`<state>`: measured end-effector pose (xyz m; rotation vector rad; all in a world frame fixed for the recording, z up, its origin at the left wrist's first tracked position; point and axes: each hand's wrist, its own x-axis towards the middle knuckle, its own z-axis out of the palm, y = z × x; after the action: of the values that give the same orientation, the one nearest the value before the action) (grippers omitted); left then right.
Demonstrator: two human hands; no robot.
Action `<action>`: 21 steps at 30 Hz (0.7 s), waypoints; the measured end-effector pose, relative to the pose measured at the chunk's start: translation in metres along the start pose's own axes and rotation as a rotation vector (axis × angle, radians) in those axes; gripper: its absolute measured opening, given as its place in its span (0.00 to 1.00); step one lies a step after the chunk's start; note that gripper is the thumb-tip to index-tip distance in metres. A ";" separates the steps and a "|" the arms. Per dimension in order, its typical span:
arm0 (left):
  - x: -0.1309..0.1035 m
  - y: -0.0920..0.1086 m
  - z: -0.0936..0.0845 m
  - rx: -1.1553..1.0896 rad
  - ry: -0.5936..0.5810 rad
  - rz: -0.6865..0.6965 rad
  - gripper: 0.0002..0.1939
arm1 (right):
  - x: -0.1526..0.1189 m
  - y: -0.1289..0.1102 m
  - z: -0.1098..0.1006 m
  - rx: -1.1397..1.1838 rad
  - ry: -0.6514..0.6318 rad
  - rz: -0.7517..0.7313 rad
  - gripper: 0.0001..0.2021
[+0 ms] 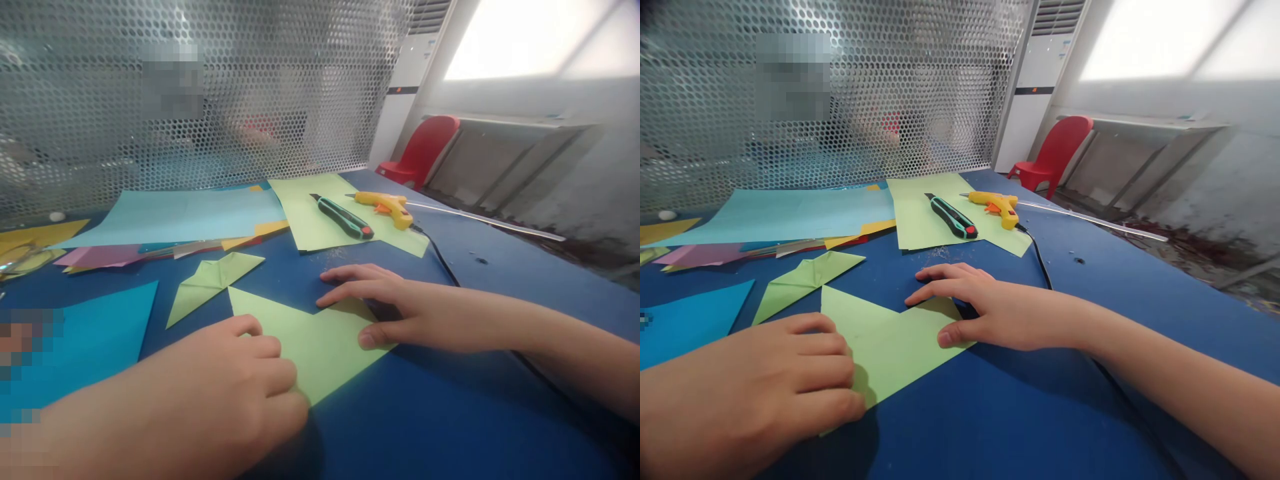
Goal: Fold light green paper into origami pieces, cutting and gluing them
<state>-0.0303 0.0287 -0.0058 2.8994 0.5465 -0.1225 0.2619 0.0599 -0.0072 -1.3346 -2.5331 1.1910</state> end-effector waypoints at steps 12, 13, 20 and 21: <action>-0.011 0.002 0.019 -0.019 0.145 0.091 0.17 | 0.000 0.001 -0.001 0.011 -0.016 0.004 0.27; -0.014 0.002 0.020 -0.026 0.158 0.065 0.17 | 0.000 0.001 -0.001 0.013 -0.016 0.006 0.27; -0.022 0.001 0.024 -0.111 0.155 0.012 0.14 | -0.001 0.001 -0.001 0.013 -0.022 0.018 0.27; -0.021 -0.001 0.026 -0.125 0.152 0.021 0.13 | -0.001 0.001 -0.001 0.014 -0.025 0.020 0.27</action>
<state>-0.0516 0.0171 -0.0290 2.8066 0.5277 0.1320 0.2634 0.0604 -0.0070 -1.3541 -2.5286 1.2345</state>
